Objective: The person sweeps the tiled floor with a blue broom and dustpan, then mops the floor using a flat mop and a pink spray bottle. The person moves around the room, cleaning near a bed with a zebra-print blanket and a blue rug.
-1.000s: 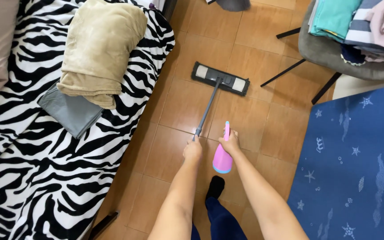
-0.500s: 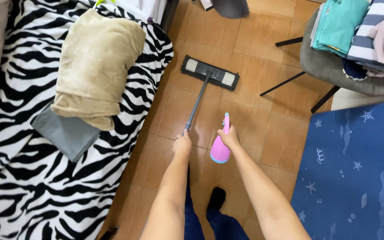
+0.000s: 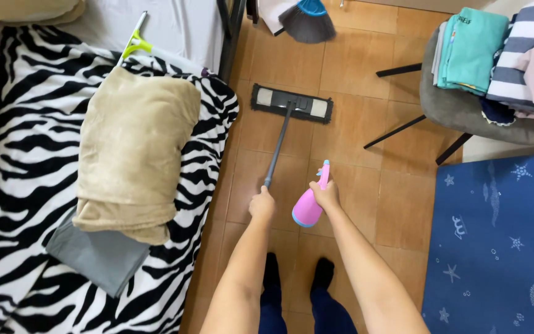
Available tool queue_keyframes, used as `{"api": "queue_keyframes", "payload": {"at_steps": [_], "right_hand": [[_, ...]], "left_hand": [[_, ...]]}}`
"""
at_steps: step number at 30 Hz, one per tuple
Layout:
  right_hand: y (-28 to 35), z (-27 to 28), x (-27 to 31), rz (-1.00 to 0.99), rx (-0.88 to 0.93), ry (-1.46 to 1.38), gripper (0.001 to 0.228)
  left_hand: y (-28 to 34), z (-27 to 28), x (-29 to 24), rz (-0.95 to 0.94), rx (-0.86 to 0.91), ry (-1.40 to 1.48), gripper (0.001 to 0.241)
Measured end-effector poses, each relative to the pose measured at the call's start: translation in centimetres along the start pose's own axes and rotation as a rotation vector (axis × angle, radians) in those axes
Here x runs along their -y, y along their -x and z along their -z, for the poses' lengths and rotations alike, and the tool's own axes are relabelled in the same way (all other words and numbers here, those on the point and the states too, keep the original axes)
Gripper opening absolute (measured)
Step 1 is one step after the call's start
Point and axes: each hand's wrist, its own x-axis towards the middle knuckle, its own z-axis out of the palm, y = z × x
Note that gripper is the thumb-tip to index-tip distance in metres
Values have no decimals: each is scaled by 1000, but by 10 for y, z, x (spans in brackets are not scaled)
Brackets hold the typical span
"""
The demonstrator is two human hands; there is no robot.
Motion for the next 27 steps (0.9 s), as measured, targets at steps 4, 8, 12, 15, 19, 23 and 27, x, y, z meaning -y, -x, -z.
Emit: {"api": "queue_keyframes", "payload": {"at_steps": [4, 8, 12, 15, 19, 23, 27], "right_hand": [[-39, 4, -17, 90, -106, -155, 61], [-77, 21, -41, 32, -79, -155, 57], [-111, 48, -45, -48, -86, -241, 55], [-141, 58, -79, 123, -147, -225, 53], [-163, 93, -63, 92, -128, -202, 49], [-183, 125, -54, -113, 14, -364, 41], [-199, 146, -34, -172, 38, -202, 33]], "left_hand": [[8, 21, -29, -63, -40, 1, 36], [13, 23, -49, -158, -118, -76, 41], [13, 0, -58, -181, -114, -173, 51], [22, -24, -64, -190, -110, -196, 53], [60, -42, -58, -184, -93, -213, 60], [87, -55, -72, -79, -17, -210, 62], [89, -66, -104, -17, 29, -111, 62]]}}
